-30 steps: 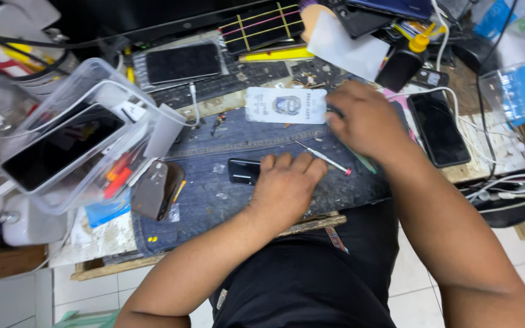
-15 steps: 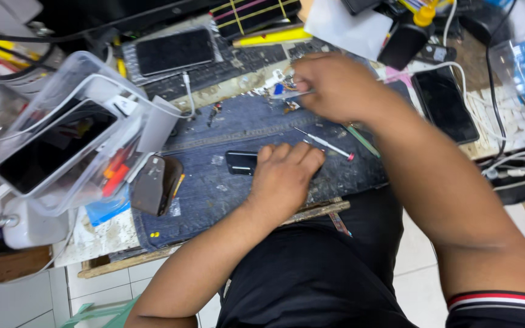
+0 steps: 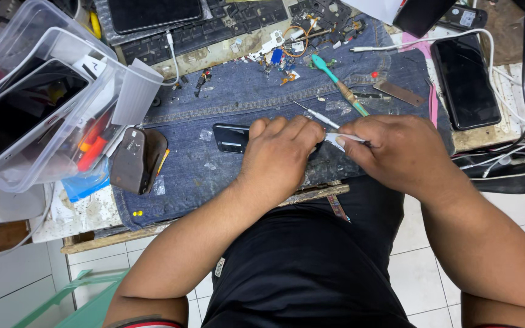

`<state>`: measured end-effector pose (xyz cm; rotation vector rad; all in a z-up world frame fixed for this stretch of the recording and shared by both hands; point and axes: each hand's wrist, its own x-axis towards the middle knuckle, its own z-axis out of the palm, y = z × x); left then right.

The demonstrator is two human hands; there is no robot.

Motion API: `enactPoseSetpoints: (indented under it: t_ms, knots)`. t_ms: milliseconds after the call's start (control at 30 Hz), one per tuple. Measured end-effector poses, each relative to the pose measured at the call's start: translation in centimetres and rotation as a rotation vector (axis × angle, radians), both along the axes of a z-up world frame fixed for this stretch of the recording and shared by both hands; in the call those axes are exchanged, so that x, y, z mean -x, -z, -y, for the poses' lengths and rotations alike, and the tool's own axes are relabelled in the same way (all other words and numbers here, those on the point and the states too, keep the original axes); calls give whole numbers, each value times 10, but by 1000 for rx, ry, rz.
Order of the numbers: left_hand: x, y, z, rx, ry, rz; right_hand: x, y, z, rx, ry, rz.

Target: The person uses a screwdriver to remove small internal components from a smartphone, then applies a cleaning cloth to the phone's internal chassis.

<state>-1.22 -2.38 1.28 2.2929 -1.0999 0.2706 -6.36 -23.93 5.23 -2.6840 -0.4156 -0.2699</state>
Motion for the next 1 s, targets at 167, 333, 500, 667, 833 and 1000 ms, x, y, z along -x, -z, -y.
enactPoseSetpoints:
  t_ms: [167, 333, 500, 667, 833, 1000]
  knots:
    - [0, 1, 0, -11, -1, 15, 2, -4, -5, 100, 21, 20]
    - [-2, 4, 0, 6, 11, -1, -2, -12, -9, 119, 8, -55]
    - [-1, 5, -2, 1, 17, 10, -14, -17, -9, 70, -16, -173]
    - [-4, 11, -2, 49, 30, 65, -15, -17, -11, 134, -57, -120]
    - [-3, 12, -5, 93, 57, -5, -21, -18, -8, 81, -49, -254]
    - [-2, 12, -5, 85, 53, 9, -24, -14, -8, 80, 5, -328]
